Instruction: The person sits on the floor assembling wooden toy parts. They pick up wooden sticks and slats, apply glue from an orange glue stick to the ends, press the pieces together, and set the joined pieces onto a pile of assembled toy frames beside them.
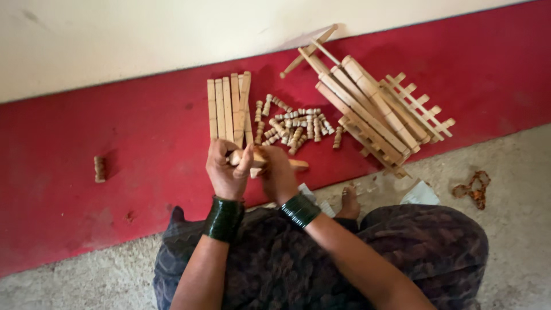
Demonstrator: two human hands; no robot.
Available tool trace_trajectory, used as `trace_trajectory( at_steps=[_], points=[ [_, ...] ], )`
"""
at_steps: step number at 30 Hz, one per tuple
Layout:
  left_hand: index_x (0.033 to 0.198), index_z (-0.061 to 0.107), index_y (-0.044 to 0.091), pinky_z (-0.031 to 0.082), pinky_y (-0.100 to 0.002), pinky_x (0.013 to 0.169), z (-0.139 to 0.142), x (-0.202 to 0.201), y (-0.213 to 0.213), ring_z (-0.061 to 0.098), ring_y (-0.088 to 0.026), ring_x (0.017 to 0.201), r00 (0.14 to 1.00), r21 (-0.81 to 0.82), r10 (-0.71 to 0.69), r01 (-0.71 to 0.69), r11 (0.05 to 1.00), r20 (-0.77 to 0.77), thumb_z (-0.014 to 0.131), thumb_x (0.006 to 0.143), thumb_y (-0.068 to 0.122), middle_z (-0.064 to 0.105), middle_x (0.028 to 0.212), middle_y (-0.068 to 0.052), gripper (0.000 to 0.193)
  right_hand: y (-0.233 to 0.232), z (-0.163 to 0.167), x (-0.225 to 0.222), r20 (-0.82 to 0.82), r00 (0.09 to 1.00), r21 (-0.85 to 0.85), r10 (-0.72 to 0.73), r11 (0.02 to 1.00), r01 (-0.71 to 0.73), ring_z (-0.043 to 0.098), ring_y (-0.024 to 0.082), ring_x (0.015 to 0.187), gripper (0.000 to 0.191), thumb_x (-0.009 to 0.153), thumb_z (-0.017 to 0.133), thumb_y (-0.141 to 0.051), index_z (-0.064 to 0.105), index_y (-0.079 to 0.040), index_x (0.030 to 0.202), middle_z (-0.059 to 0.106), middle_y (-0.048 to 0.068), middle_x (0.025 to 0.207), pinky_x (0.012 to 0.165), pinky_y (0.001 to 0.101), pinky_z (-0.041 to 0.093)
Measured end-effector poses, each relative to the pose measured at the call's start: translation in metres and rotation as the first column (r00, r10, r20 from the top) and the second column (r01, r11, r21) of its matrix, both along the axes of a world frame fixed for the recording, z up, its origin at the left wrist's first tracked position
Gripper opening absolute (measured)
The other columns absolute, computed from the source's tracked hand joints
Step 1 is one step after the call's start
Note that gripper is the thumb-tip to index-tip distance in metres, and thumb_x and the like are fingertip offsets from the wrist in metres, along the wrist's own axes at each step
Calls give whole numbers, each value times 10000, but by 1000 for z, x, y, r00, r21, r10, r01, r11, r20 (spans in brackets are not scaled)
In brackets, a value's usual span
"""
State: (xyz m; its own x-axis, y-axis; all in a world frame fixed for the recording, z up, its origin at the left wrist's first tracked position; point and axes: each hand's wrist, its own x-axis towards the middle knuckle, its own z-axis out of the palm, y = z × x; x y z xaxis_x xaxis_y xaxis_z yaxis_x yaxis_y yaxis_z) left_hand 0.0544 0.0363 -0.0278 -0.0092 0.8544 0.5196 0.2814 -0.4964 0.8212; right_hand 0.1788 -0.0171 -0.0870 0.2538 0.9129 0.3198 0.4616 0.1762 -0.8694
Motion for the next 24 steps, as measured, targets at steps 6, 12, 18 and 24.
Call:
trace_trajectory(
  at_steps=[6,12,18,24],
  points=[
    [924,705,52,502,-365,649,13,-4,1,605,-238,731,996,19,6,-5,1000,-91,745,962,225,609,836,-101,182,2,-17,13,277,954,230,-112,972,48,635,289,982,593,770,662,73,537,-65,1333,586,113,1187,828,385,542],
    [858,670,27,468,-321,614,15,-4,3,554,-169,676,998,-41,-38,36,998,-40,738,979,201,597,790,-76,223,-13,-107,75,-28,994,-99,-102,990,99,610,212,870,631,818,534,139,471,-58,1414,537,157,1205,748,325,566],
    [826,659,21,427,-262,540,9,-2,2,454,-81,573,999,-142,-36,39,989,23,746,982,204,542,636,-35,255,-9,-91,66,64,994,-81,-92,992,97,622,201,897,686,806,498,174,491,-64,1450,546,144,1216,771,314,571],
    [944,653,33,493,-344,607,14,-4,1,551,-170,656,993,-150,-63,48,988,-97,619,1047,319,602,746,-99,306,10,13,-11,241,963,74,-118,992,103,600,374,990,395,810,729,-53,603,-48,1184,621,172,1043,861,461,491]
  ],
)
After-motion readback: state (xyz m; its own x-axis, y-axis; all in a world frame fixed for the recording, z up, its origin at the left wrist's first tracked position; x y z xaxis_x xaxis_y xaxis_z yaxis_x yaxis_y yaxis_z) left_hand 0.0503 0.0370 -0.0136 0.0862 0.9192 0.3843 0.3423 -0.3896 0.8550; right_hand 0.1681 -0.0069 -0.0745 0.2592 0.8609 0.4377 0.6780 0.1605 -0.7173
